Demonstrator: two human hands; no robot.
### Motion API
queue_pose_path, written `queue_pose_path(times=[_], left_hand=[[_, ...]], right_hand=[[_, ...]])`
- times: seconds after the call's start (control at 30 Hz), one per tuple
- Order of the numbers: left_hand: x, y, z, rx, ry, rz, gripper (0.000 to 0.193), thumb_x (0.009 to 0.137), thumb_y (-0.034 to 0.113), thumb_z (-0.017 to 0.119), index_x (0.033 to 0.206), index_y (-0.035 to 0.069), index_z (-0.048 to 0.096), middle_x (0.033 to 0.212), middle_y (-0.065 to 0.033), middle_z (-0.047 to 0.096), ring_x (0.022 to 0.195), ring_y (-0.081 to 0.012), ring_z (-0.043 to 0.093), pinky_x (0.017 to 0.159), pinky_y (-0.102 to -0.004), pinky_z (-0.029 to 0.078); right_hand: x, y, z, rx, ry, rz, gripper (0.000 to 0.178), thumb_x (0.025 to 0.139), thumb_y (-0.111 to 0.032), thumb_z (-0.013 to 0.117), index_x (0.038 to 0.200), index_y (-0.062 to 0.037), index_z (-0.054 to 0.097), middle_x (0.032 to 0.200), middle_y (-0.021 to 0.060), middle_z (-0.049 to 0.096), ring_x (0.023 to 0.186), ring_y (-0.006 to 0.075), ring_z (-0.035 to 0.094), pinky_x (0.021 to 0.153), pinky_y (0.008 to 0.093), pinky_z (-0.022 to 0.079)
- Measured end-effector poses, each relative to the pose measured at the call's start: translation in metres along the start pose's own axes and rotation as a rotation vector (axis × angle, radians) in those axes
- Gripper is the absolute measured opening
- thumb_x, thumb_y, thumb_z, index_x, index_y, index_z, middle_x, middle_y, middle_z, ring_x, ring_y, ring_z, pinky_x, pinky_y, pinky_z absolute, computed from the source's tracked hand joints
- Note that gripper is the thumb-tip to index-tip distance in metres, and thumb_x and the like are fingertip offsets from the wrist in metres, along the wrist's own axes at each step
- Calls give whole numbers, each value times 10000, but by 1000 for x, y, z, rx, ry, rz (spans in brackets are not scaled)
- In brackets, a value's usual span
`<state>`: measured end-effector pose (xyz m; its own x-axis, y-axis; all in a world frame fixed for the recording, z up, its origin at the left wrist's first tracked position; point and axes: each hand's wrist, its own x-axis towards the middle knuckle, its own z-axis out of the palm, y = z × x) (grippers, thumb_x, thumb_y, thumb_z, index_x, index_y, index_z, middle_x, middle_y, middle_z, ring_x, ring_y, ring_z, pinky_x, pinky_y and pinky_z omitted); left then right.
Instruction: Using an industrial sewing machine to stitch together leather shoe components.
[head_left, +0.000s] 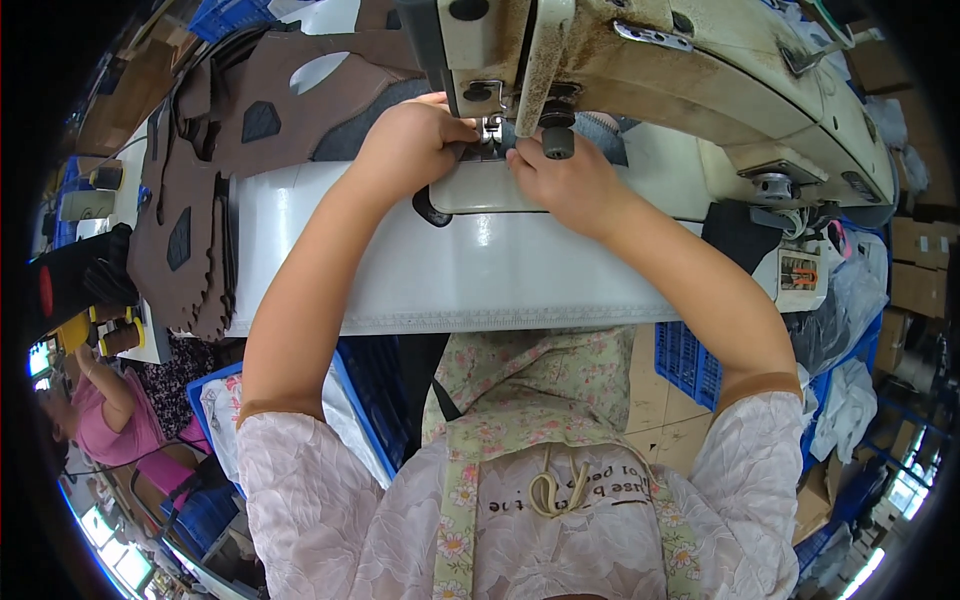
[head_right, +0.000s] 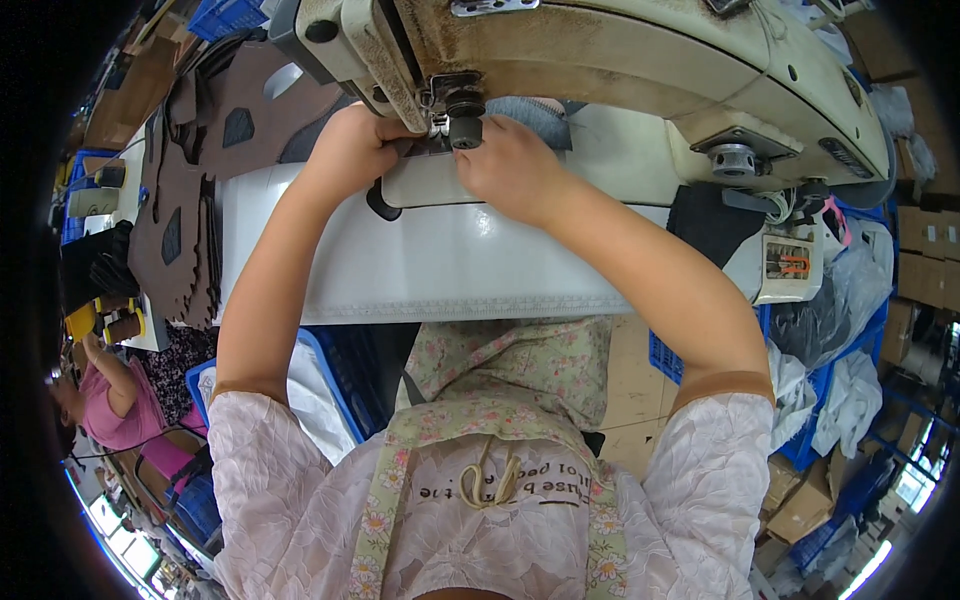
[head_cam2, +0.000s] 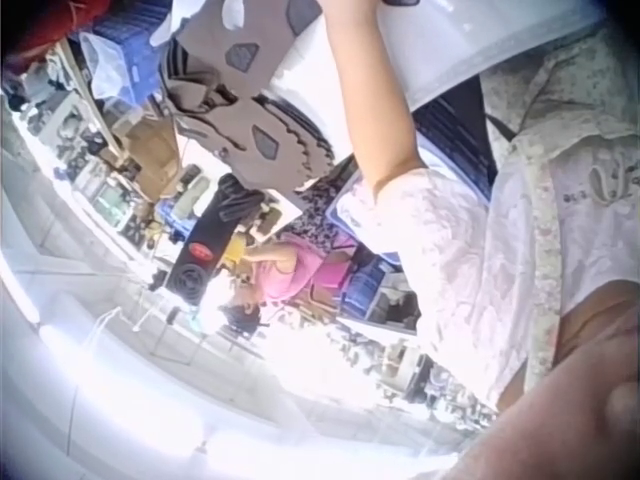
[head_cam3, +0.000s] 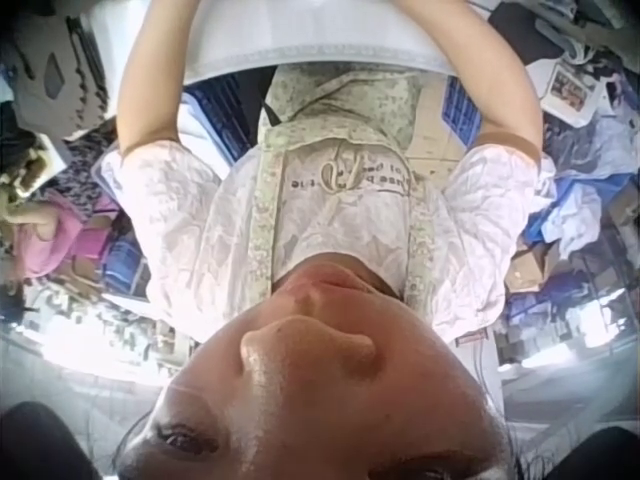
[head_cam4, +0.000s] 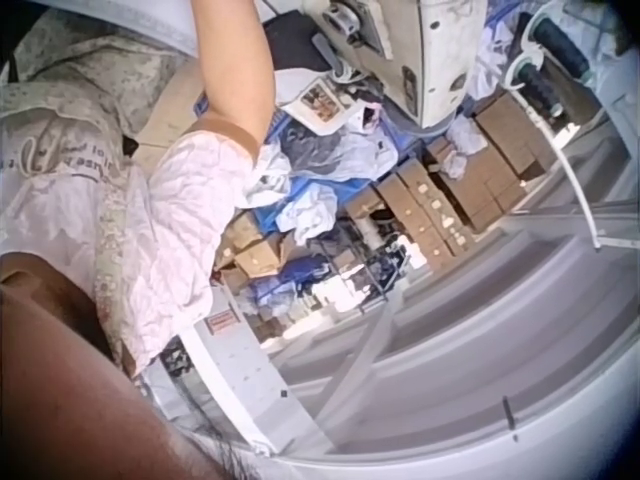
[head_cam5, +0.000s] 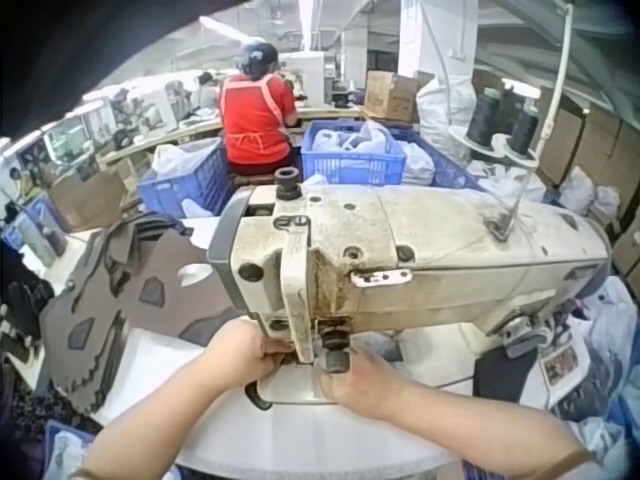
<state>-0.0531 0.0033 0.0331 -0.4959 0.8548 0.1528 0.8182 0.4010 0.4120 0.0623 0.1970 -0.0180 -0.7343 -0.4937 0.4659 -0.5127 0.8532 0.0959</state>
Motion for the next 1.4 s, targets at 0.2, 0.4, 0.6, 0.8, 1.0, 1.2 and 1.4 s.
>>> queue_pose_path(times=[0.2, 0.4, 0.6, 0.8, 1.0, 1.2, 1.4], left_hand=[[-1, -8, 10, 50, 79, 67, 271, 686, 21, 629, 911, 96, 760, 886, -101, 701, 884, -278, 656, 882, -387, 514], [0, -13, 12, 83, 144, 176, 251, 668, 12, 639, 879, 81, 755, 870, -108, 683, 858, -298, 648, 745, -402, 526], [0, -18, 9, 7, 71, 90, 302, 689, 12, 648, 956, 100, 760, 914, -113, 690, 863, -296, 650, 763, -381, 523], [0, -23, 10, -12, 16, 51, 314, 700, 28, 661, 984, 117, 759, 919, -119, 688, 859, -304, 647, 768, -379, 520], [4, -22, 10, 16, 37, 85, 316, 692, 32, 659, 978, 119, 761, 904, -114, 686, 865, -305, 643, 766, -386, 519], [4, -25, 10, 86, 42, 117, 302, 697, 45, 658, 972, 114, 761, 895, -106, 687, 885, -301, 640, 773, -386, 516], [6, -21, 7, 64, 41, 119, 288, 692, 49, 663, 957, 103, 760, 941, -100, 702, 904, -297, 642, 800, -384, 519]], right_hand=[[6, -1, -2, 40, 42, 21, 76, 760, -99, 630, 727, -30, 632, 838, 120, 603, 820, 301, 589, 739, 400, 521], [9, -1, -6, -31, 30, -14, 166, 750, -74, 623, 901, -16, 660, 841, 47, 577, 827, 224, 589, 673, 345, 524], [6, -5, 4, 26, 92, 45, 47, 603, -84, 609, 615, -49, 578, 819, 118, 587, 855, 284, 571, 763, 385, 504], [8, -5, 0, -74, 75, 26, 90, 756, -73, 640, 838, -37, 652, 825, 53, 563, 857, 241, 590, 686, 344, 517], [7, -3, 4, -97, 53, 47, 61, 765, -77, 649, 819, -50, 654, 808, 40, 561, 839, 226, 592, 669, 339, 511], [13, -4, 2, -136, 124, 29, 34, 771, -87, 660, 797, -65, 658, 769, 34, 558, 781, 212, 604, 631, 333, 510], [16, -2, 6, -66, 143, 88, 13, 788, -68, 649, 792, -58, 656, 776, 42, 560, 705, 206, 616, 570, 335, 510]])
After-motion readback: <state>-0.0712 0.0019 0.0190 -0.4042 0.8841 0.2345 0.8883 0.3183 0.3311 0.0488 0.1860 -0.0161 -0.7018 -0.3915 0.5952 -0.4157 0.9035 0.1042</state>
